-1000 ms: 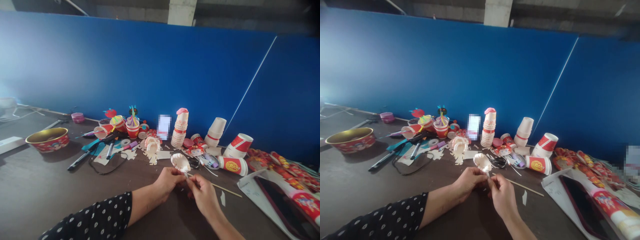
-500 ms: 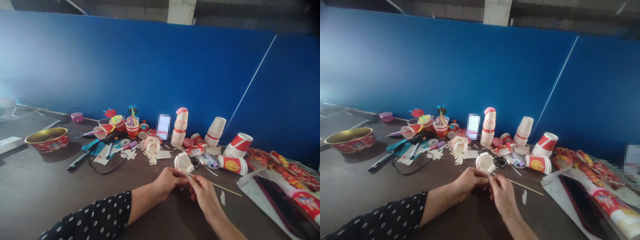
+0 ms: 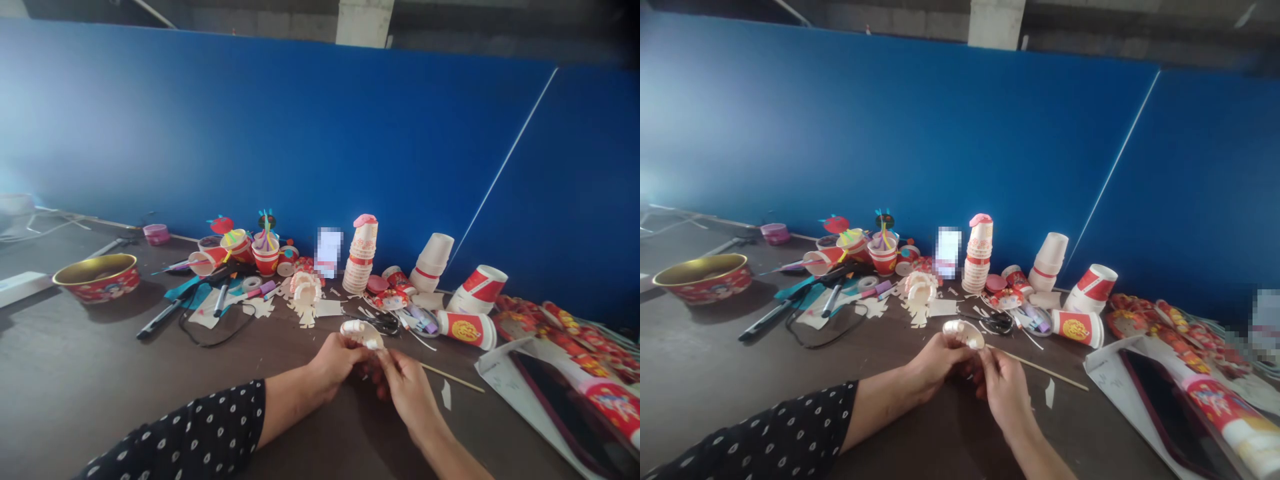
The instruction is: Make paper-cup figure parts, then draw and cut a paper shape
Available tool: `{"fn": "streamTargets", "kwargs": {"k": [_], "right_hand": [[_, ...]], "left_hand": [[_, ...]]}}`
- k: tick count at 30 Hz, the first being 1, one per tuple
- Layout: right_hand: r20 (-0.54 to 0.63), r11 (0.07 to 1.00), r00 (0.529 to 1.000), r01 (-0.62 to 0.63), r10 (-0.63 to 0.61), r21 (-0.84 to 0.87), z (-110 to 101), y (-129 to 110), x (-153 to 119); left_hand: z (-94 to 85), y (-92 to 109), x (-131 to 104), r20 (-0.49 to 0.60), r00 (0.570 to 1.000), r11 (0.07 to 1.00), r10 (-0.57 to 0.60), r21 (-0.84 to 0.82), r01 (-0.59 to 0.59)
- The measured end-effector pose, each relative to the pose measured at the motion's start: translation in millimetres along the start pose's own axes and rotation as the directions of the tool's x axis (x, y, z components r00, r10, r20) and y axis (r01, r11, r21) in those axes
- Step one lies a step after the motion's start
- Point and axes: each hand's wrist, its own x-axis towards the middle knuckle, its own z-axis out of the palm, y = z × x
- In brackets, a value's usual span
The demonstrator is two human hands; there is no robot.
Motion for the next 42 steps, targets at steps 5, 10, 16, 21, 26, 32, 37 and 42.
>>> {"fn": "streamTargets", "kwargs": {"k": [5, 10, 16, 21, 26, 32, 37, 42], "right_hand": [[0.009, 0.995, 1.000, 0.023, -0.024, 0.097, -0.8, -6.4, -1.2], [0.003, 0.996, 0.999, 0.033, -0.034, 0.080, -1.0, -6.5, -2.6], [-0.014, 0.997, 0.997, 0.076, -0.077, -0.023, -2.6, -7.1, -2.3], [-0.029, 0.992, 0.995, 0.093, -0.095, -0.087, -4.4, -9.1, -2.3], [-0.031, 0.990, 0.995, 0.087, -0.091, -0.110, -4.4, -6.7, -1.9], [-0.018, 0.985, 0.995, 0.090, -0.094, -0.150, -3.8, -2.4, -0.3], [-0.023, 0.968, 0.991, 0.125, -0.133, -0.220, -4.0, -2.2, -1.3], [-0.004, 0.985, 0.992, 0.125, -0.127, -0.122, -3.8, -2.5, -2.0]], "left_hand": [[-3.0, -4.7, 3.9, -0.050, 0.999, 1.000, -0.023, 0.008, 0.024], [-2.5, -2.9, 3.1, -0.050, 0.998, 0.998, -0.030, 0.060, 0.033], [1.0, 0.1, 0.5, -0.062, 0.998, 0.991, 0.000, 0.133, 0.008], [-1.6, -3.5, 1.4, -0.055, 0.998, 1.000, 0.003, 0.011, -0.003], [-5.1, -6.0, 3.3, -0.027, 0.999, 1.000, -0.023, -0.019, 0.023], [-1.7, -2.5, 1.0, -0.043, 0.999, 0.999, -0.015, 0.039, 0.016], [-0.2, -0.2, -0.6, -0.055, 0.998, 0.998, 0.003, 0.067, 0.001], [-0.2, -1.1, -0.6, -0.063, 0.998, 0.995, 0.017, 0.094, -0.011]]}}
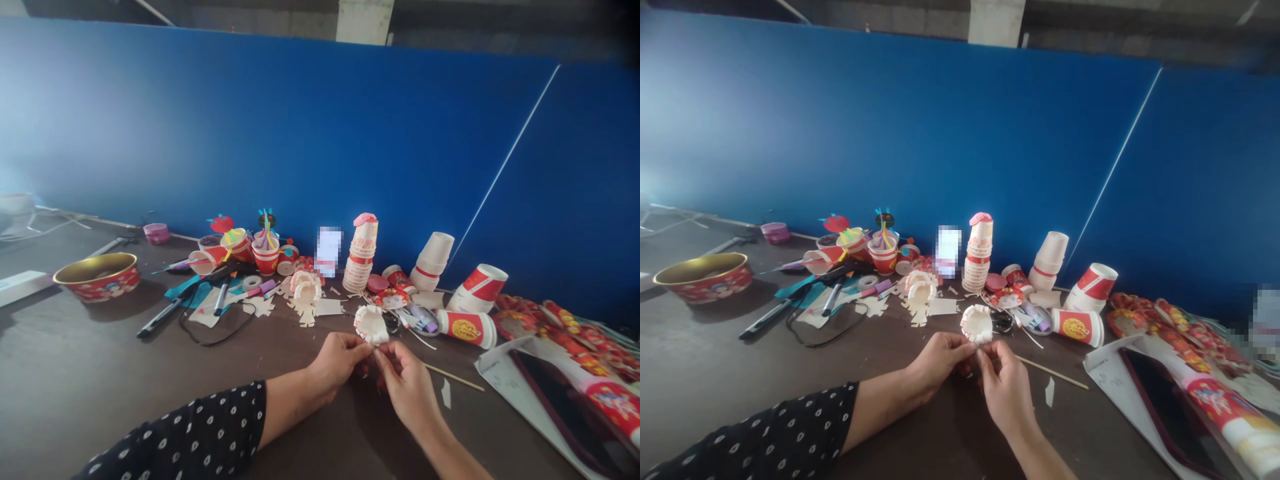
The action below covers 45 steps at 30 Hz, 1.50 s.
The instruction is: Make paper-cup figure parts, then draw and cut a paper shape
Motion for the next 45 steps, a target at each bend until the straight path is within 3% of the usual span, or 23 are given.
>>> {"fn": "streamTargets", "kwargs": {"k": [14, 21, 29, 36, 45], "right_hand": [[-0.007, 0.999, 1.000, -0.013, 0.012, -0.048, -1.7, -5.0, -0.7], [-0.031, 0.999, 0.999, -0.022, 0.021, -0.035, -3.7, -7.6, 0.7], [-0.038, 0.997, 0.999, 0.005, -0.008, -0.080, -3.0, -6.2, -0.1], [-0.165, 0.999, 0.986, -0.014, 0.007, -0.042, -6.8, -10.5, -1.3], [-0.048, 0.997, 0.998, 0.030, -0.027, 0.074, -1.6, -7.1, -1.9]], "left_hand": [[-0.7, -1.3, -1.1, -0.030, 0.999, 0.999, -0.019, 0.047, 0.020], [-1.2, -1.5, -3.0, 0.028, 1.000, 1.000, -0.006, -0.026, 0.007], [-0.6, -5.7, -0.3, -0.043, 0.998, 0.993, -0.048, -0.108, 0.043], [-0.7, -7.6, 1.8, -0.103, 0.994, 0.991, -0.021, -0.134, 0.007], [0.4, -10.7, 2.1, -0.098, 0.994, 0.999, 0.040, 0.016, -0.039]]}}
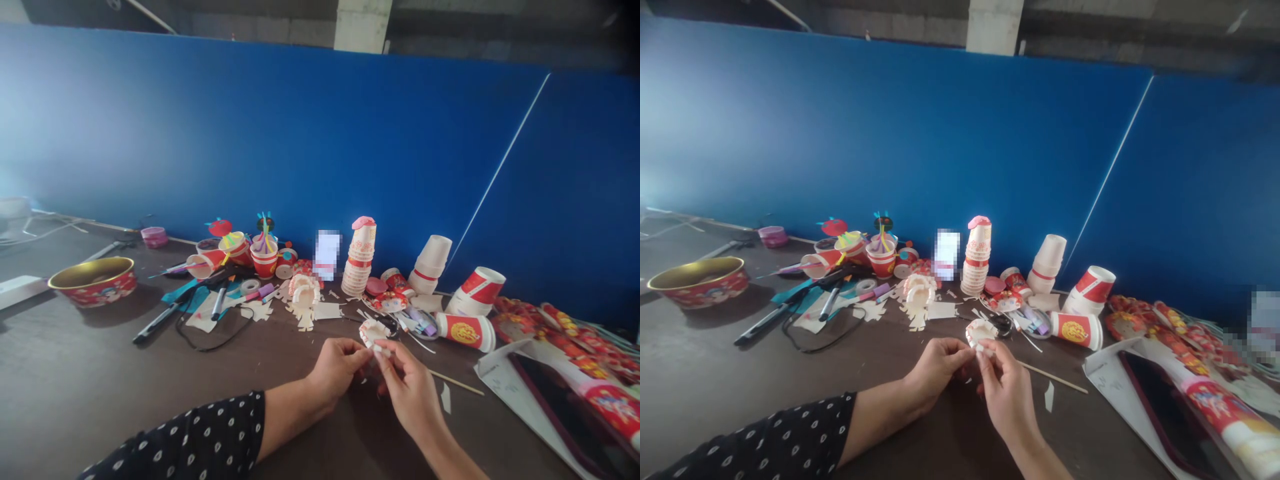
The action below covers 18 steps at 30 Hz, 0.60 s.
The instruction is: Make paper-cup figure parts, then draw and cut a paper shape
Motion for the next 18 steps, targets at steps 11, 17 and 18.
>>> {"fn": "streamTargets", "kwargs": {"k": [11, 17, 18], "right_hand": [[0.109, 0.992, 0.994, -0.010, -0.003, 0.123, 2.3, -2.8, -1.4], [0.051, 0.998, 0.999, -0.001, -0.002, 0.069, 2.3, -3.0, -0.8], [0.044, 0.997, 0.999, -0.002, -0.001, 0.076, 2.5, -3.3, -0.8]], "left_hand": [[1.2, -1.8, 0.3, -0.003, 0.999, 0.992, 0.051, 0.118, -0.051], [2.0, 3.7, -2.5, -0.004, 0.998, 0.973, 0.063, 0.221, -0.060], [2.2, 4.3, -2.9, -0.010, 0.998, 0.974, 0.057, 0.222, -0.054]]}}
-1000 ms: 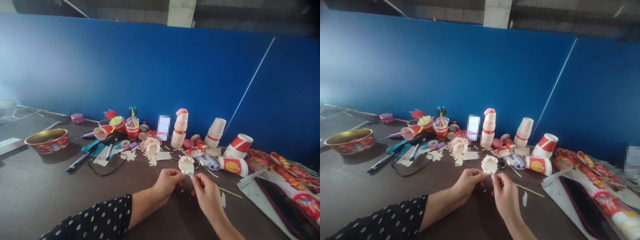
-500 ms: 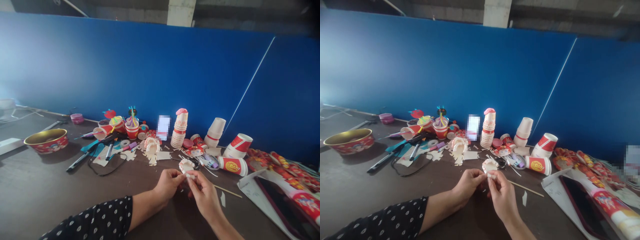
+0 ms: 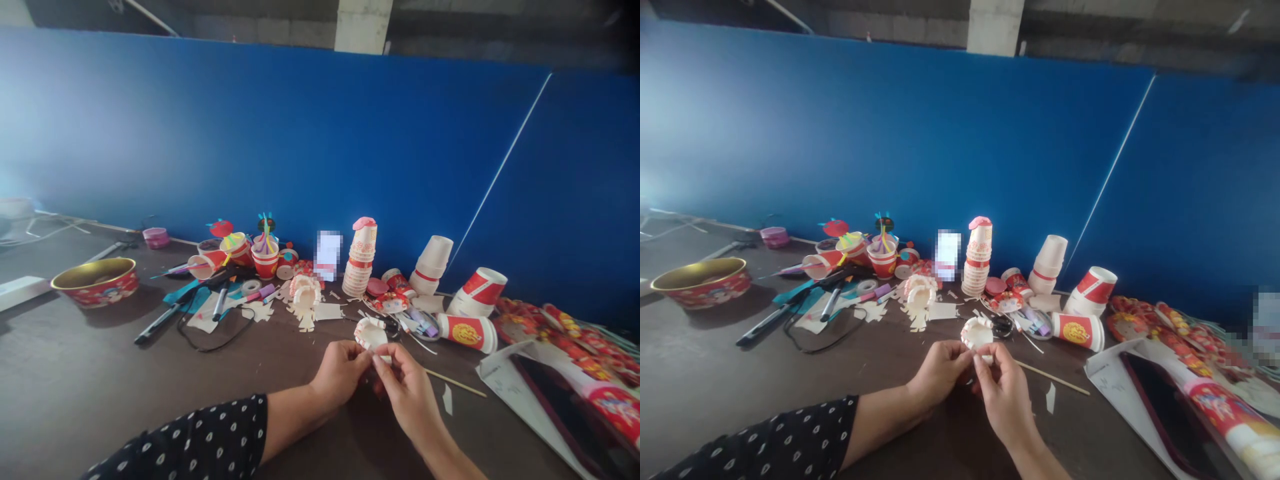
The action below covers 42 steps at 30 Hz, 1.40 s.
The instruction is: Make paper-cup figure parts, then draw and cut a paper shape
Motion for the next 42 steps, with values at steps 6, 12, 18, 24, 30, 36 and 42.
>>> {"fn": "streamTargets", "kwargs": {"k": [6, 12, 18, 24, 30, 36, 42], "right_hand": [[0.003, 0.999, 1.000, -0.022, 0.022, -0.032, 0.0, -2.5, -0.2], [0.019, 0.997, 1.000, -0.023, 0.025, -0.080, -1.9, -0.7, -0.6], [0.014, 0.996, 1.000, 0.016, -0.015, -0.087, -2.8, -0.3, -0.3], [0.024, 0.999, 0.999, -0.023, 0.024, -0.034, 0.0, 3.4, 1.3], [0.011, 0.968, 0.992, -0.122, 0.122, 0.219, 5.0, 3.3, -1.6], [0.012, 0.957, 0.983, -0.183, 0.185, 0.226, 5.4, -0.1, -0.1], [0.002, 0.976, 0.980, -0.200, 0.201, 0.080, 3.0, -1.6, -0.5]], "left_hand": [[0.6, -0.9, -0.5, -0.013, 1.000, 1.000, -0.008, -0.024, 0.007], [1.3, -5.5, 0.1, 0.001, 1.000, 0.996, -0.009, -0.092, 0.010], [2.1, -3.9, -1.8, -0.005, 1.000, 0.993, -0.005, -0.117, 0.004], [3.1, -6.2, -0.4, -0.018, 1.000, 0.992, 0.006, -0.129, -0.008], [1.8, -6.9, 0.9, -0.065, 0.997, 0.973, -0.028, -0.232, 0.013], [0.3, -0.6, -2.1, -0.132, 0.991, 0.977, -0.019, -0.213, -0.010], [1.8, -1.1, -2.9, -0.125, 0.992, 0.976, -0.009, -0.216, -0.018]]}}
